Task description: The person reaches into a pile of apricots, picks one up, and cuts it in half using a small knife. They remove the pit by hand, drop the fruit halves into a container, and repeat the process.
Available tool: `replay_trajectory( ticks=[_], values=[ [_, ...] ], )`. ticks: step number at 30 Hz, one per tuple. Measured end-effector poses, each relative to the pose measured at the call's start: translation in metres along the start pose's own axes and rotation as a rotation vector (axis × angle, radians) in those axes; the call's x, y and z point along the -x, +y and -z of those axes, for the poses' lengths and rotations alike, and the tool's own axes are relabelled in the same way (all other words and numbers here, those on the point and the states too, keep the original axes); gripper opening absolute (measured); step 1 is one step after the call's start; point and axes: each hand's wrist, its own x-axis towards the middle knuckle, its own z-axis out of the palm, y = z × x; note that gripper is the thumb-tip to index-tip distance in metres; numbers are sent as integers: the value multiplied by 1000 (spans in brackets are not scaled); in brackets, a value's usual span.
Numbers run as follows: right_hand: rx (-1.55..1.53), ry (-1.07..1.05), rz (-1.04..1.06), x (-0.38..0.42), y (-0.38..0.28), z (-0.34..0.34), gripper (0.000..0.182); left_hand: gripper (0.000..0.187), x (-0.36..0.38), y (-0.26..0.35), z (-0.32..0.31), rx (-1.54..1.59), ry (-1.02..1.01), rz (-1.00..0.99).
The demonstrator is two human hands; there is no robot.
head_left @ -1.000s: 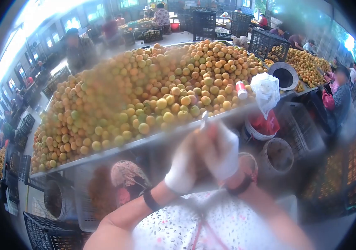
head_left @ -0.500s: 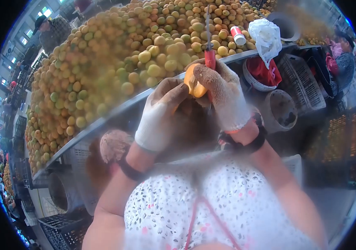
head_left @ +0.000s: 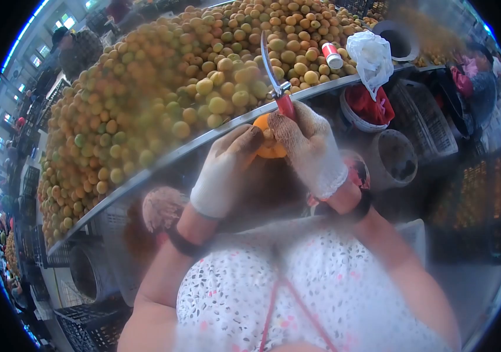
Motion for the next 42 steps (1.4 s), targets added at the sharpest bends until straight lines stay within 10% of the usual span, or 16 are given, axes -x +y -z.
replay_trajectory(
  ticks=[8, 13, 20, 29, 31, 42],
  values=[
    [-365, -122, 1, 2, 11, 3, 17, 34, 4, 6, -14, 397, 28, 211],
    [-196, -90, 14, -10, 32, 7, 18, 38, -9, 3, -10, 598, -28, 260],
    [52, 18, -55, -15, 30, 3, 15, 69, -15, -4, 0, 127, -118, 71],
    [562, 144, 385, -12, 5, 35, 23, 55, -5, -3, 0, 482, -78, 131],
    [-234, 202, 189, -10, -3, 35, 26, 54, -2, 0, -1, 430, -63, 117],
    [-377, -39, 64, 16, -43, 26, 17, 49, 9, 9, -14, 233, -9, 86]
  ],
)
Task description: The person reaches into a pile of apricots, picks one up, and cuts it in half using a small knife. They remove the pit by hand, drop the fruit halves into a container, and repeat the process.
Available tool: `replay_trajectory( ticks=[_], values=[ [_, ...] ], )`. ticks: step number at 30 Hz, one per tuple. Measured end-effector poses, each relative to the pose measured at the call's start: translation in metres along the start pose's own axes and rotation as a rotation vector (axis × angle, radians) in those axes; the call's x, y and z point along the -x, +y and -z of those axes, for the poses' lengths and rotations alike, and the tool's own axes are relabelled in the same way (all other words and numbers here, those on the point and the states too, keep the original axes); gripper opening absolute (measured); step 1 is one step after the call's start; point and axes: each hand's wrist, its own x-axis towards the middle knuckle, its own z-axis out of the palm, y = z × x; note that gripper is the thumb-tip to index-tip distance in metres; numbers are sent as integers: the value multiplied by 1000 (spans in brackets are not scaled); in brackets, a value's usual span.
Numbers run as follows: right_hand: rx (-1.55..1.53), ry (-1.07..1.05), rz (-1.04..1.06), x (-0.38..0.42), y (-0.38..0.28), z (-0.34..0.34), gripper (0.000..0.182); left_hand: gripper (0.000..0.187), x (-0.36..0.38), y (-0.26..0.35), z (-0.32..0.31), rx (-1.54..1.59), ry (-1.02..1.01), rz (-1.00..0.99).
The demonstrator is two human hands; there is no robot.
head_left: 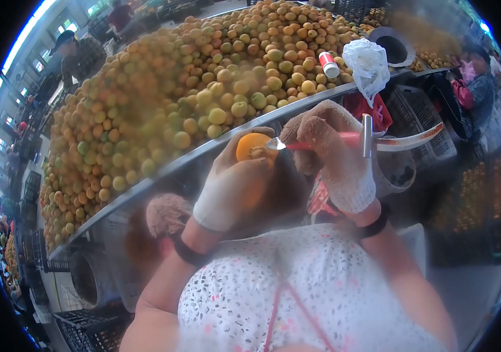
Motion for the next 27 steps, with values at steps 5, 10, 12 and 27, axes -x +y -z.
replay_trajectory(
  ticks=[5, 10, 12, 27],
  values=[
    [206, -124, -84, -4, -3, 6, 18, 45, 0, 0, 1, 53, -13, 38],
    [364, -373, 84, -8, 2, 16, 28, 43, -4, -1, 10, -18, -53, 68],
    [373, -388, 6, -8, 2, 18, 29, 43, -6, -4, 14, -66, -56, 62],
    [-201, -166, -271, -3, 49, 22, 36, 41, -4, -9, 12, -10, -189, 195]
  ],
)
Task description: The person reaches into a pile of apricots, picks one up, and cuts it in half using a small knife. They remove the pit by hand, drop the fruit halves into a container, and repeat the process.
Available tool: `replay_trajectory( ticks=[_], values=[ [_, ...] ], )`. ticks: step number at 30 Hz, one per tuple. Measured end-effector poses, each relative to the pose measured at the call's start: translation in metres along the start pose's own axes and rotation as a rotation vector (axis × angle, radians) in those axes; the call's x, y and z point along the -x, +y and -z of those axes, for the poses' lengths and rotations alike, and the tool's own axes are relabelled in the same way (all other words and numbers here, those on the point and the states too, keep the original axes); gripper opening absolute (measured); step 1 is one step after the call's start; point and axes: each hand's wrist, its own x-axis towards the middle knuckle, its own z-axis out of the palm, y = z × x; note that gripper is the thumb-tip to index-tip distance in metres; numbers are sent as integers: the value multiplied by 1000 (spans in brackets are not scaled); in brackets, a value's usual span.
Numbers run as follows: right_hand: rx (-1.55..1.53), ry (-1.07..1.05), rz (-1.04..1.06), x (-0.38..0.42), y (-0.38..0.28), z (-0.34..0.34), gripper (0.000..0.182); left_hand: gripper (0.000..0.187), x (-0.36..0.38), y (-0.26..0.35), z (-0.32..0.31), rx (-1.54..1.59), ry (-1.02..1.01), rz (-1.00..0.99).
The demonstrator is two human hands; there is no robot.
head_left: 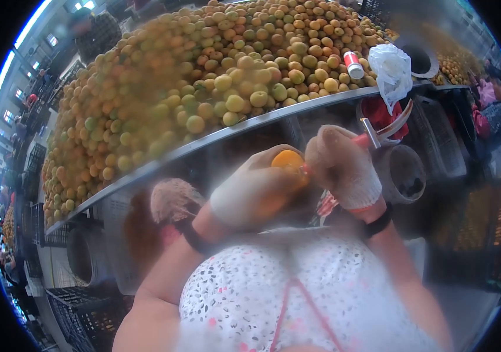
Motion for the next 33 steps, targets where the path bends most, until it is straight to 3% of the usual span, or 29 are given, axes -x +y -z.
replay_trajectory(
  ticks=[3, 5, 9, 12, 14, 15, 22, 24, 25, 27, 31, 33],
  values=[
    [-48, 114, -85, -3, -2, 3, 34, 39, -6, 2, 4, -87, 25, -17],
    [-172, 310, -238, -7, -6, 1, 33, 40, -15, -9, 13, -168, -15, -102],
    [-252, 405, -328, -12, -1, 9, 31, 43, -19, -7, 12, -104, -39, -107],
    [-411, 346, -373, -15, 9, 26, 30, 45, -24, -12, 15, -158, -30, -117],
    [-467, 470, -506, -18, 8, 22, 29, 47, -28, -17, 18, 33, -15, -130],
    [-594, 301, -506, -19, 12, 27, 29, 48, -29, -20, 21, 73, -36, -140],
    [-547, 342, -394, -22, 19, 26, 33, 46, -34, -17, 24, 175, 77, -101],
    [-449, 431, -289, -24, 17, 24, 32, 28, -30, -14, 25, 164, 107, -149],
    [-450, 425, -280, -24, 13, 20, 32, 28, -27, -12, 25, 155, 103, -155],
    [-388, 511, -199, -22, 3, 9, 33, 30, -17, -2, 23, -89, 149, -243],
    [-518, 387, -151, -10, -2, 12, 32, 45, 25, 30, 8, 42, 34, -290],
    [-514, 389, -135, -8, 7, 22, 34, 53, 58, 78, -17, -354, -128, -263]
  ],
)
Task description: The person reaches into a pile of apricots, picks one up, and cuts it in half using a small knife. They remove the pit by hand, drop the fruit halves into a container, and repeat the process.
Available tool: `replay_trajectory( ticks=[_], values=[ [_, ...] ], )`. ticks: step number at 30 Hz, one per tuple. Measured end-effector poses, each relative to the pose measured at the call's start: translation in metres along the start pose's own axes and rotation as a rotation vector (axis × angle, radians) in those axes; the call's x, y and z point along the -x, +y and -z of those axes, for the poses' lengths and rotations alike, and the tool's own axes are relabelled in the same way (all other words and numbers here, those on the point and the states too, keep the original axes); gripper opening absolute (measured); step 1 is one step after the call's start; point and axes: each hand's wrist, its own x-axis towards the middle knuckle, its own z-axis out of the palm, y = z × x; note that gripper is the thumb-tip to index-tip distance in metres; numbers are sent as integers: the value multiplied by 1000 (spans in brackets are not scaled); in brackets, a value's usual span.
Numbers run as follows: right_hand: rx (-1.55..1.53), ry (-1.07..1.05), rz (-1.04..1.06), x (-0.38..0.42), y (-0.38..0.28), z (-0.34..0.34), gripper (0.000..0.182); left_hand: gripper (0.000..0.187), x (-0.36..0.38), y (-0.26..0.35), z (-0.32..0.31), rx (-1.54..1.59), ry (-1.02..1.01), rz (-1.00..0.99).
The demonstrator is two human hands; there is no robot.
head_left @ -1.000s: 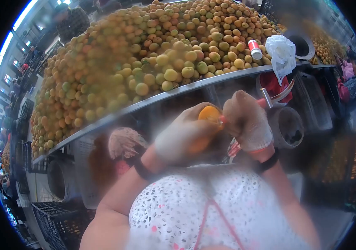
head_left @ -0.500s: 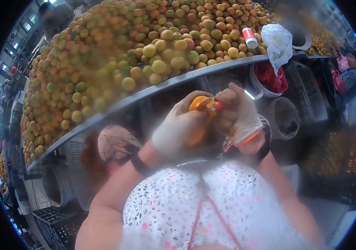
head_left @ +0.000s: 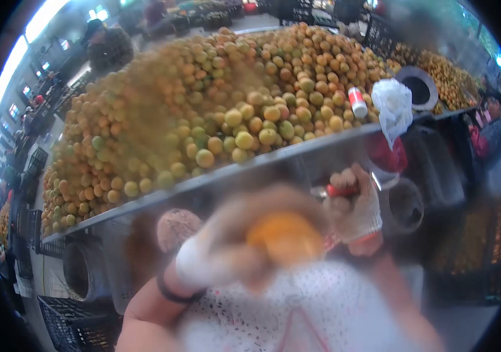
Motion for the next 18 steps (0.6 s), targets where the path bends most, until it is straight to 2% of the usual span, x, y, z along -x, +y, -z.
replay_trajectory(
  ticks=[1, 4, 11, 14, 15, 17, 18],
  values=[
    [-2, 7, 33, -1, 3, 2, 35, 56, 4, 1, 0, -128, -168, -261],
    [-96, 36, -36, 8, 2, -3, 35, 53, 25, 8, -16, -254, -113, -350],
    [38, 32, -36, 31, 3, -27, 33, 43, 88, 45, 1, -544, 26, -528],
    [57, 121, 3, 32, 7, -28, 35, 39, 114, 53, 2, -635, 71, -576],
    [68, 107, -3, 29, 8, -28, 35, 37, 126, 53, 3, -666, 85, -586],
    [77, -60, -37, 31, 7, -21, 34, 35, 147, 49, 0, -708, 108, -592],
    [87, -43, -52, 37, 8, -21, 34, 33, 148, 51, 1, -713, 117, -584]
  ],
)
